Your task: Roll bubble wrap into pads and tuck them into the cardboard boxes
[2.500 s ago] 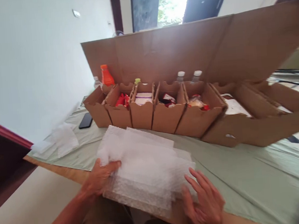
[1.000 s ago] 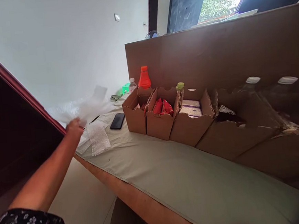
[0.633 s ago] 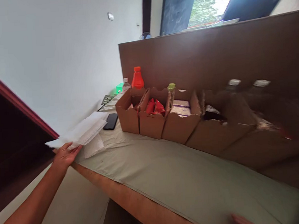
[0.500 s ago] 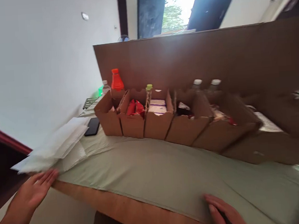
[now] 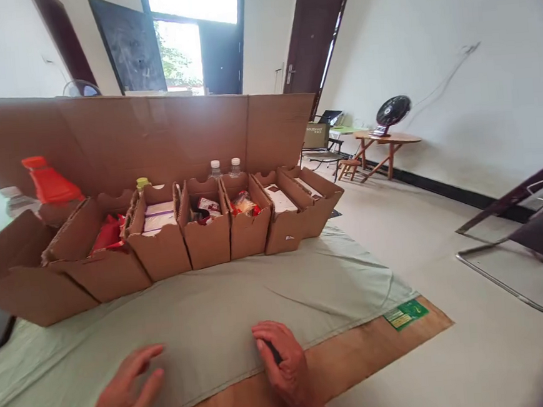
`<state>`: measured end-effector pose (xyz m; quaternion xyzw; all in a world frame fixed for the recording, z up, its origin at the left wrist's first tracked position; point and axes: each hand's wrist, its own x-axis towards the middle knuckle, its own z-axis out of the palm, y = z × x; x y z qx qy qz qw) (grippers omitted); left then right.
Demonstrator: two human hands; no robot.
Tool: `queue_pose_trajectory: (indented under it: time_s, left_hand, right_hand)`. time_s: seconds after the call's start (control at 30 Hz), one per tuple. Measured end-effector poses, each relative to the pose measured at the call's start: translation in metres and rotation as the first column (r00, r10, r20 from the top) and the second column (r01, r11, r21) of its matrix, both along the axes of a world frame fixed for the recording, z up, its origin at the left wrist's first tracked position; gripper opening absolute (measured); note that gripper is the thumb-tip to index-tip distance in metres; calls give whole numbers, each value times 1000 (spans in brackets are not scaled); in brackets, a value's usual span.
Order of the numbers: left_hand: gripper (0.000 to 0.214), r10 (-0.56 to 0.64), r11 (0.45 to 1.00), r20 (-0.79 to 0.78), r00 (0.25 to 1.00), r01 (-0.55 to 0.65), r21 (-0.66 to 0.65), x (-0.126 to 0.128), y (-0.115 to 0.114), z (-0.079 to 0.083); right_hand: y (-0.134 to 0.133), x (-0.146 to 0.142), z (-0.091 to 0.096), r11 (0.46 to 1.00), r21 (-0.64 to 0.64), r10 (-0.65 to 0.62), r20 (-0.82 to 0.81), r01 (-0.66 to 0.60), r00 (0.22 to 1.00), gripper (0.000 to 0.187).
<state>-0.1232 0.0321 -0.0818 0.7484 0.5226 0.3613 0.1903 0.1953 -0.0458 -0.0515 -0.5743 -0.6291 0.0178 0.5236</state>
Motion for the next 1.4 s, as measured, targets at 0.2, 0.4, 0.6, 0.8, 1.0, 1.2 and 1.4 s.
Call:
queue_pose_trajectory:
  time_s: [0.2, 0.4, 0.6, 0.8, 1.0, 1.2, 1.4]
  left_hand:
    - [32, -110, 899, -313, 943, 229, 373, 95, 11, -7]
    - [34, -107, 813, -415, 904, 320, 487, 92, 5, -8]
    - [34, -101, 813, -376, 921, 295, 503, 94, 8, -9]
    - [37, -88, 785, -469, 879, 351, 510, 87, 11, -20]
    - [36, -72, 742, -503, 861, 383, 550, 85, 14, -20]
    - [30, -71, 731, -458, 886, 359, 580, 89, 16, -16]
    - [28, -67, 740, -387, 920, 306, 598, 96, 11, -1]
  right_hand:
    - [-3, 0, -5, 998, 47, 52, 13, -53, 999, 24]
    - [-2, 22, 5, 991, 33, 128, 85, -132, 988, 26]
    - [44, 105, 51, 993, -70, -73, 259, 94, 963, 24]
    - [121, 145, 68, 964, -214, -76, 334, 155, 940, 25]
    - [157, 144, 70, 935, -280, -102, 378, 219, 920, 24]
    - [137, 154, 85, 940, -221, -165, 377, 261, 912, 21]
    - [123, 214, 139, 821, -177, -452, 379, 543, 807, 59]
